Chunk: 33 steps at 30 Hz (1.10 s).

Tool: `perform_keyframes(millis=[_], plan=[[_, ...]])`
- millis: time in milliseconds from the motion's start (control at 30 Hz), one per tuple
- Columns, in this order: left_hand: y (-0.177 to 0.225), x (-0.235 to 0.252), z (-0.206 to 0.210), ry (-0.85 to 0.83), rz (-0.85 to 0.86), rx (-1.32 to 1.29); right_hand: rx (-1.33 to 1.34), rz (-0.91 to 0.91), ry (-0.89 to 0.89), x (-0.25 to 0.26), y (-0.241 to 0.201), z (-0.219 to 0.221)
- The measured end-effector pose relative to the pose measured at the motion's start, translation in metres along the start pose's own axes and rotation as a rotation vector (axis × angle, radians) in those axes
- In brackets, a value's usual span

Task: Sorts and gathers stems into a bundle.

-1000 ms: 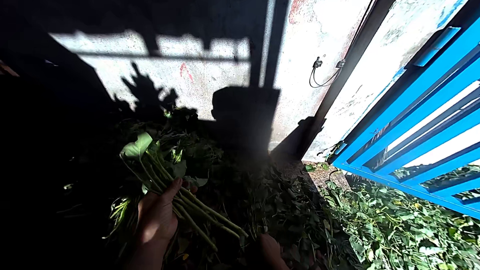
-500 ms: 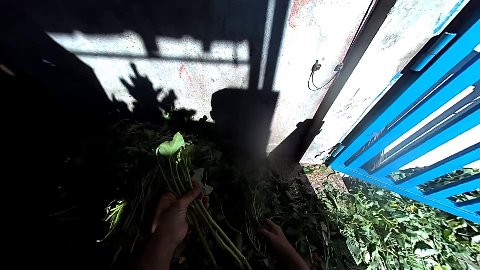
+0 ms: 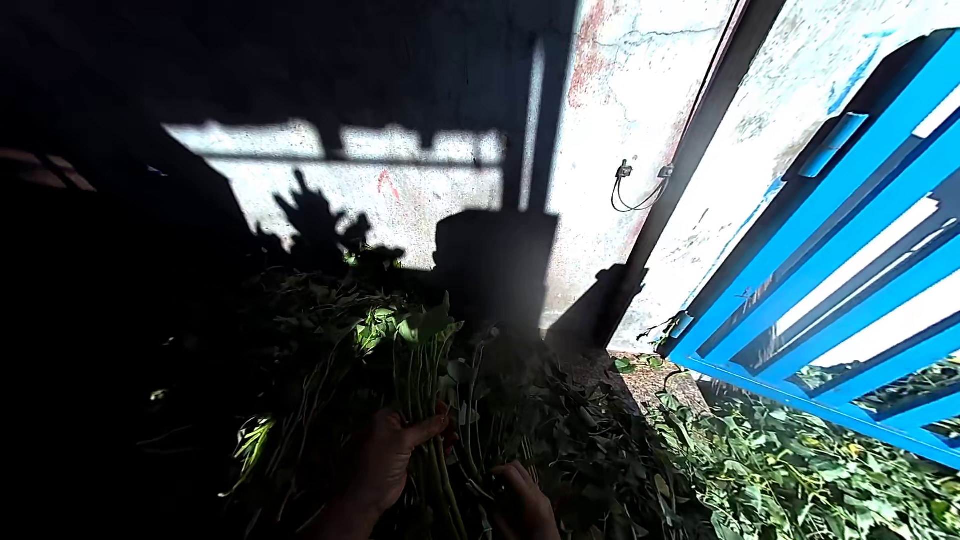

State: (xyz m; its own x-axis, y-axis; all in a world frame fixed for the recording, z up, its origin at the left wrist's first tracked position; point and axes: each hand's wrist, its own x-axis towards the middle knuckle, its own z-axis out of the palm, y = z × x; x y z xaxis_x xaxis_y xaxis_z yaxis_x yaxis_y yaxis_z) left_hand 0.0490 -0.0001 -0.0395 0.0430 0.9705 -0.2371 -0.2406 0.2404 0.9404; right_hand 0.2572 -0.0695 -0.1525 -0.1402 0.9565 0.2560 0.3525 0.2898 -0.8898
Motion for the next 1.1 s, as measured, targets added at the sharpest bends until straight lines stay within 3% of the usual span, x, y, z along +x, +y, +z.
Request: perform_keyframes(millis=[200, 467, 733, 933, 1100], plan=[[0.001, -0.002, -0.007, -0.097, 0.089, -0.013, -0.216, -0.065, 0.047, -0.005, -0.012, -0.003], [0.004, -0.004, -0.005, -0.190, 0.133, -0.031, -0.240, -0.085, 0.087, -0.009, -0.014, -0.004], [0.000, 0.003, 0.006, 0.162, 0.095, -0.115, -0.220, 0.013, 0.152, -0.004, -0.025, 0.000], [-0.005, 0.004, 0.005, 0.062, 0.025, -0.049, -0.097, -0.067, 0.010, -0.002, -0.028, 0.006], [-0.004, 0.001, 0.004, 0.021, 0.012, -0.020, -0.020, 0.016, -0.037, -0.003, -0.029, 0.001]])
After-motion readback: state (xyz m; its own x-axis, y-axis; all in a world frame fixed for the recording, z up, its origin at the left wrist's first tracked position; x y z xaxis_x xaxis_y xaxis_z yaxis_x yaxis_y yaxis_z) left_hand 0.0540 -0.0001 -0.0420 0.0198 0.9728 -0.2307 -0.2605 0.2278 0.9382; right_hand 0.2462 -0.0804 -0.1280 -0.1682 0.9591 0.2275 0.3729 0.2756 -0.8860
